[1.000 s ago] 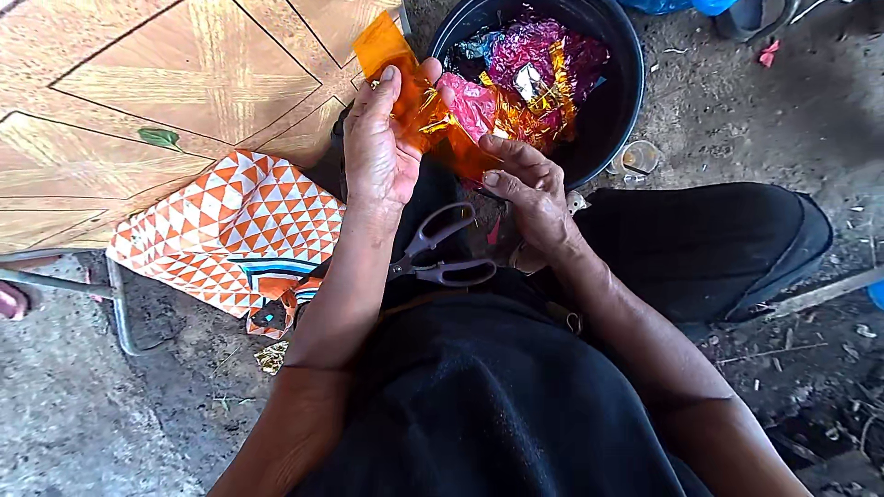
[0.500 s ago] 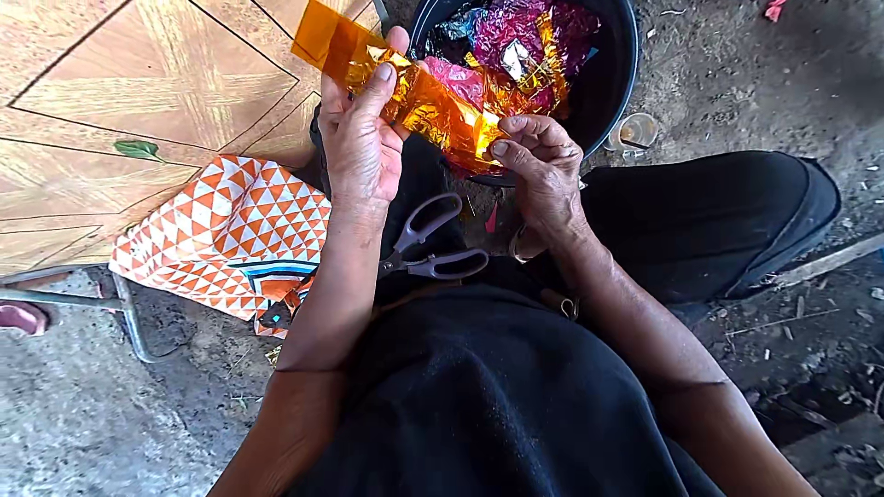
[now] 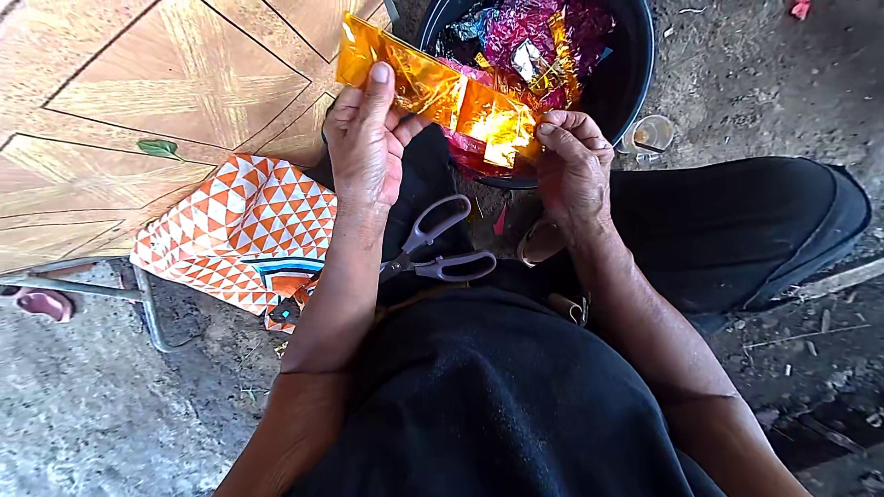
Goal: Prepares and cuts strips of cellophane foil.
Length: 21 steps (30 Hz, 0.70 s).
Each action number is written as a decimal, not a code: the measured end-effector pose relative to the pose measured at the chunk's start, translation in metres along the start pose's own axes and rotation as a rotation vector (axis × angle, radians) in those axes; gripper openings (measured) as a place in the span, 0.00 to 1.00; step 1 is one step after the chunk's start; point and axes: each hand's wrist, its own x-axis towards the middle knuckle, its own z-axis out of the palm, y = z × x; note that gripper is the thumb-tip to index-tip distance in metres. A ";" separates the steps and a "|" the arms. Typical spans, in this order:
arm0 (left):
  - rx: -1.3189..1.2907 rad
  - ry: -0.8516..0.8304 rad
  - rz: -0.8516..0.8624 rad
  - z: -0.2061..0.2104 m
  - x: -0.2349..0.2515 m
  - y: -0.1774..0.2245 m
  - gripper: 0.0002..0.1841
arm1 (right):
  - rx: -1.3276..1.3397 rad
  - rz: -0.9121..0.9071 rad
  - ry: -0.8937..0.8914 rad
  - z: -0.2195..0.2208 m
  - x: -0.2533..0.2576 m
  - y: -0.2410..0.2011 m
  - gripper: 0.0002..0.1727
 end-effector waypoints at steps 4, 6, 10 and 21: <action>0.062 0.017 0.062 -0.003 0.001 -0.005 0.04 | 0.028 0.031 0.016 -0.002 0.002 -0.002 0.07; 0.068 0.030 0.132 -0.005 0.003 -0.008 0.03 | 0.029 0.045 -0.002 -0.003 0.002 -0.005 0.08; 0.065 0.062 0.224 -0.004 0.003 -0.009 0.03 | 0.019 0.044 -0.020 -0.005 0.002 -0.002 0.07; 0.271 -0.192 0.365 -0.001 -0.008 -0.013 0.08 | -0.555 -0.300 -0.363 0.014 0.004 -0.018 0.31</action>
